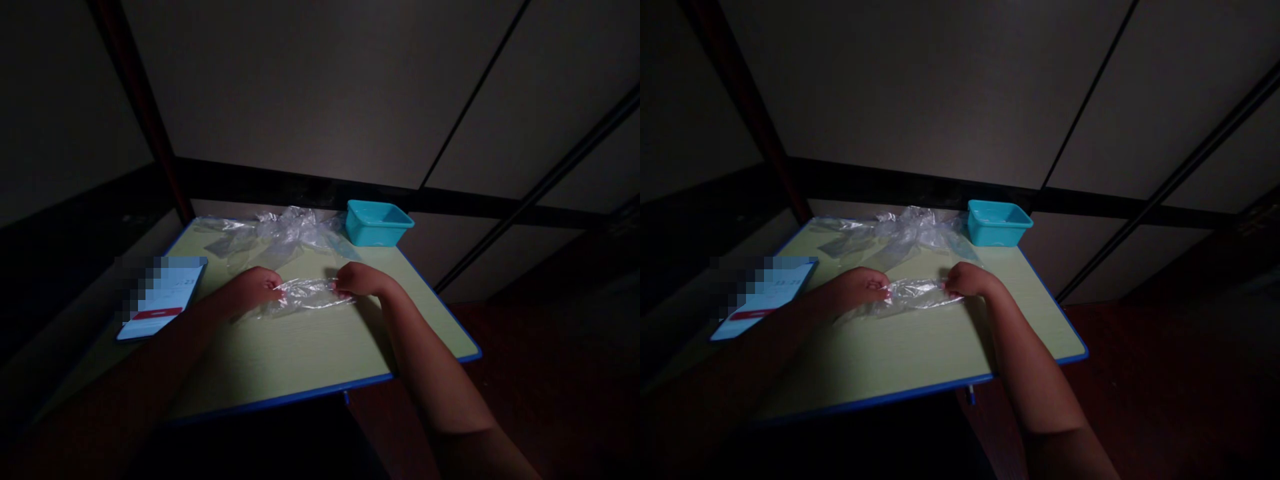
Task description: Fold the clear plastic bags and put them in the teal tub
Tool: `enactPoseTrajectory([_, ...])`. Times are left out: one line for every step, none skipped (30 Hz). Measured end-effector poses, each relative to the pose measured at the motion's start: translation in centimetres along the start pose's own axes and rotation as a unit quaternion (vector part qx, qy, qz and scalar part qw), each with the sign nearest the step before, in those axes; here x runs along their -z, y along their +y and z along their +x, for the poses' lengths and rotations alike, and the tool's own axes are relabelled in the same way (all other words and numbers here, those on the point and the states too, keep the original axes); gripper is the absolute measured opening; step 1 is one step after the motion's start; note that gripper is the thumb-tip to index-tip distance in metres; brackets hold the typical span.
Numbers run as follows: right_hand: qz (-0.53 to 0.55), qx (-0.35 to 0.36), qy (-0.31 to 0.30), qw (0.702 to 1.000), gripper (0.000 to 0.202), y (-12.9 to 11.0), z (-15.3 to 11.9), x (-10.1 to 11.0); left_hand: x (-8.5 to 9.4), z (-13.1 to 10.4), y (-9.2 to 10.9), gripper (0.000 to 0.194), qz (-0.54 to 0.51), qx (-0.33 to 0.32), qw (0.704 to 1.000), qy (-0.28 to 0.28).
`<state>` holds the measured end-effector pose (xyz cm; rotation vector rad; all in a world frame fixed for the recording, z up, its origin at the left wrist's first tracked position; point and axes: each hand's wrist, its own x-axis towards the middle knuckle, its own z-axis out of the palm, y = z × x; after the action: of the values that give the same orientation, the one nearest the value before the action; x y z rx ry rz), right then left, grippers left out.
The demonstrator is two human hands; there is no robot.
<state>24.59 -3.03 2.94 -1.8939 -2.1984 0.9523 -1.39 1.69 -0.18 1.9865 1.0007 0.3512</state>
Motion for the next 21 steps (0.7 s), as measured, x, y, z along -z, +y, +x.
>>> enactPoseTrajectory([0.001,-0.004,-0.002,1.0,0.027,0.1,0.0,0.1,0.0,0.0,0.1,0.031,-0.001,-0.004,1.0,0.008])
enactPoseTrajectory([0.004,-0.009,-0.004,1.0,0.025,0.1,0.0,0.1,0.0,-0.1,0.2,0.032,-0.005,-0.004,1.0,0.011])
enactPoseTrajectory([0.01,-0.016,-0.006,1.0,0.024,0.2,0.1,0.1,0.0,-0.2,0.4,0.033,-0.012,-0.002,1.0,0.011])
enactPoseTrajectory([0.016,-0.023,-0.007,1.0,0.023,0.3,0.2,0.1,0.0,-0.3,0.6,0.033,-0.019,0.006,1.0,0.006])
enactPoseTrajectory([0.019,-0.031,-0.006,0.999,0.023,0.4,0.3,0.1,0.0,-0.4,0.9,0.033,-0.027,0.017,1.0,-0.003])
enactPoseTrajectory([0.017,-0.037,-0.003,0.999,0.024,0.4,0.4,0.0,0.0,-0.5,1.0,0.033,-0.035,0.028,0.999,-0.014])
enactPoseTrajectory([0.007,-0.043,0.001,0.999,0.025,0.4,0.5,-0.1,0.0,-0.6,1.2,0.032,-0.044,0.038,0.998,-0.026])
enactPoseTrajectory([-0.008,-0.048,0.006,0.999,0.025,0.4,0.5,-0.2,0.0,-0.7,1.2,0.031,-0.052,0.046,0.997,-0.034])
enactPoseTrajectory([-0.031,-0.057,0.011,0.998,0.025,0.3,0.6,-0.2,-0.1,-0.7,1.3,0.03,-0.055,0.052,0.996,-0.039])
enactPoseTrajectory([-0.056,-0.068,0.016,0.996,0.025,0.2,0.6,-0.3,-0.1,-0.7,1.2,0.028,-0.053,0.055,0.996,-0.039])
enactPoseTrajectory([-0.081,-0.08,0.021,0.993,0.025,0.0,0.5,-0.3,-0.2,-0.7,1.1,0.027,-0.051,0.056,0.997,-0.035])
enactPoseTrajectory([-0.104,-0.091,0.025,0.99,0.025,-0.1,0.5,-0.3,-0.3,-0.7,1.0,0.027,-0.046,0.054,0.997,-0.031])
enactPoseTrajectory([-0.123,-0.1,0.03,0.987,0.024,-0.3,0.4,-0.3,-0.4,-0.7,0.9,0.026,-0.042,0.051,0.997,-0.028])
enactPoseTrajectory([-0.137,-0.106,0.033,0.984,0.024,-0.4,0.4,-0.3,-0.5,-0.6,0.8,0.026,-0.04,0.048,0.998,-0.028])
enactPoseTrajectory([-0.145,-0.109,0.036,0.983,0.023,-0.5,0.3,-0.3,-0.6,-0.6,0.6,0.026,-0.04,0.047,0.998,-0.031])
enactPoseTrajectory([-0.151,-0.111,0.039,0.982,0.024,-0.6,0.3,-0.3,-0.7,-0.5,0.5,0.026,-0.04,0.046,0.997,-0.036])
enactPoseTrajectory([-0.159,-0.111,0.045,0.98,0.025,-0.6,0.3,-0.2,-0.7,-0.5,0.4,0.027,-0.039,0.046,0.997,-0.043])
enactPoseTrajectory([-0.169,-0.11,0.051,0.978,0.027,-0.7,0.3,-0.2,-0.7,-0.4,0.3,0.027,-0.036,0.047,0.997,-0.049])
enactPoseTrajectory([-0.179,-0.11,0.057,0.976,0.029,-0.7,0.3,-0.2,-0.7,-0.4,0.3,0.027,-0.033,0.047,0.997,-0.053])
enactPoseTrajectory([-0.188,-0.109,0.064,0.974,0.03,-0.6,0.3,-0.2,-0.7,-0.4,0.3,0.027,-0.028,0.048,0.997,-0.055])
enactPoseTrajectory([-0.197,-0.108,0.069,0.972,0.03,-0.6,0.3,-0.2,-0.7,-0.4,0.4,0.028,-0.022,0.049,0.997,-0.055])
